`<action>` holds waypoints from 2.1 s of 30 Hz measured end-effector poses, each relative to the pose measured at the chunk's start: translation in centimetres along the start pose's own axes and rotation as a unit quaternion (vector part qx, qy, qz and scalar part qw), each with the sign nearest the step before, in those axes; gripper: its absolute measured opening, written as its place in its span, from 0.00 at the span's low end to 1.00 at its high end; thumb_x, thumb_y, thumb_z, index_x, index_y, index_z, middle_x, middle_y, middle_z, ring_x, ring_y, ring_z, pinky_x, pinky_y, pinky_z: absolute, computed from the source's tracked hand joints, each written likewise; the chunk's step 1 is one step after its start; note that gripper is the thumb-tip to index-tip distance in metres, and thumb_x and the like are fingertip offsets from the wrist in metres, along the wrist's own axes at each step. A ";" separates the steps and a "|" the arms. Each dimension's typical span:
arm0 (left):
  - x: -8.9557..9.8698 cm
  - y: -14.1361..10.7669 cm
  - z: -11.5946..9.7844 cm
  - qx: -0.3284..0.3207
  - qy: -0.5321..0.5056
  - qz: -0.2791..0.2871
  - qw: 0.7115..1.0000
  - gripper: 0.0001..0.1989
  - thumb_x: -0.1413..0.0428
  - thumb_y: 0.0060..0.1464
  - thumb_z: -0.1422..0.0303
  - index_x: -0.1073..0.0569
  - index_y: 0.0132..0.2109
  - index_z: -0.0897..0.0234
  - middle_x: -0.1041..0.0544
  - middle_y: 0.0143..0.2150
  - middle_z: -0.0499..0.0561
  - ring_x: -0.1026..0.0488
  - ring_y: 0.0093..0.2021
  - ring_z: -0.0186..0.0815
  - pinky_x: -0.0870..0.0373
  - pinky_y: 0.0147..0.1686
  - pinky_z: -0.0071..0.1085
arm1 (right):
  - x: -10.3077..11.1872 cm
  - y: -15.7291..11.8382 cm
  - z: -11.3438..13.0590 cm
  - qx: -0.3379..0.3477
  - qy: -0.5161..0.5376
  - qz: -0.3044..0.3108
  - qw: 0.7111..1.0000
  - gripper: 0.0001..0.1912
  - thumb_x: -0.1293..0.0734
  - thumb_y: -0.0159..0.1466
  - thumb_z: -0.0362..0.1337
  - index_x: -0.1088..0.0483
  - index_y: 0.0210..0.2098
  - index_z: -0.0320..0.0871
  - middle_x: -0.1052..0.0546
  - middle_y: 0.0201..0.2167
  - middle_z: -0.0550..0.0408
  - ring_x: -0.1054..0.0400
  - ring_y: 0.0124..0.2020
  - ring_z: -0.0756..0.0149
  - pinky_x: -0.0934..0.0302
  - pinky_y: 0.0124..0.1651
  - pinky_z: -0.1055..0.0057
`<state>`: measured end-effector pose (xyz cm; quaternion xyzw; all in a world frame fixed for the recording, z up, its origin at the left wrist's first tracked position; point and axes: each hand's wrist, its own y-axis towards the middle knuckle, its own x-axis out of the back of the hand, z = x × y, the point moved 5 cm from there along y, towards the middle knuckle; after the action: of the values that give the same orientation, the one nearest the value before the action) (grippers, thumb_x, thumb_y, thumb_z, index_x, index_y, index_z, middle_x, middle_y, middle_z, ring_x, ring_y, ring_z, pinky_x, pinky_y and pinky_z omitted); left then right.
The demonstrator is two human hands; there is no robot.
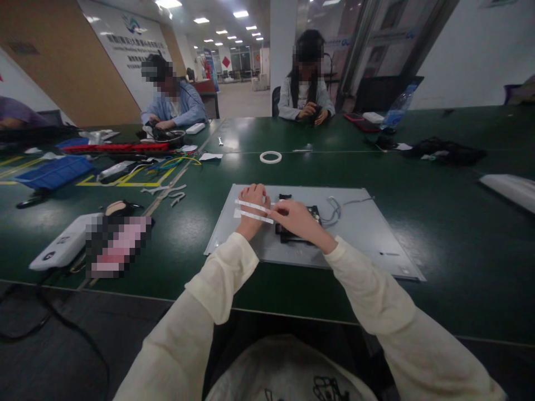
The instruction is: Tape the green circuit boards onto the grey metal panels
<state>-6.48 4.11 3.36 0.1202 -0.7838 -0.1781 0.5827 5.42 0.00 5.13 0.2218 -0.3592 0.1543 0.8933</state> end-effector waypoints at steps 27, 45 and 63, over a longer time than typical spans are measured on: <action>4.7 -2.1 -4.1 -0.119 -0.230 -0.022 0.966 0.05 0.52 0.56 0.75 0.33 0.34 0.64 0.29 0.34 0.51 0.30 0.39 0.34 0.34 0.41 0.29 | 5.7 -11.2 -5.1 -0.198 0.204 -0.054 0.957 0.19 0.38 0.57 0.52 0.32 0.25 0.42 0.32 0.22 0.55 0.39 0.24 0.71 0.46 0.27 0.73; 3.1 -3.5 -1.0 0.128 -0.461 0.208 0.853 0.13 0.51 0.58 0.62 0.36 0.48 0.63 0.23 0.40 0.54 0.24 0.36 0.36 0.33 0.28 0.26 | 0.6 -8.4 -2.6 -0.194 0.311 0.034 0.930 0.14 0.37 0.58 0.42 0.29 0.33 0.36 0.34 0.21 0.60 0.44 0.18 0.79 0.53 0.22 0.79; 1.2 -1.4 -1.3 -0.088 -0.430 0.272 0.856 0.17 0.45 0.51 0.55 0.31 0.27 0.66 0.31 0.24 0.45 0.34 0.27 0.29 0.38 0.29 0.25 | 0.8 -8.9 -2.9 -0.216 0.280 -0.016 0.935 0.14 0.38 0.57 0.42 0.28 0.30 0.37 0.32 0.20 0.59 0.44 0.17 0.78 0.50 0.22 0.79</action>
<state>-5.58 2.14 4.13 -0.2377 -0.9389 -0.1145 0.2210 11.54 -6.02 1.27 -0.0230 -0.1159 0.1143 0.9864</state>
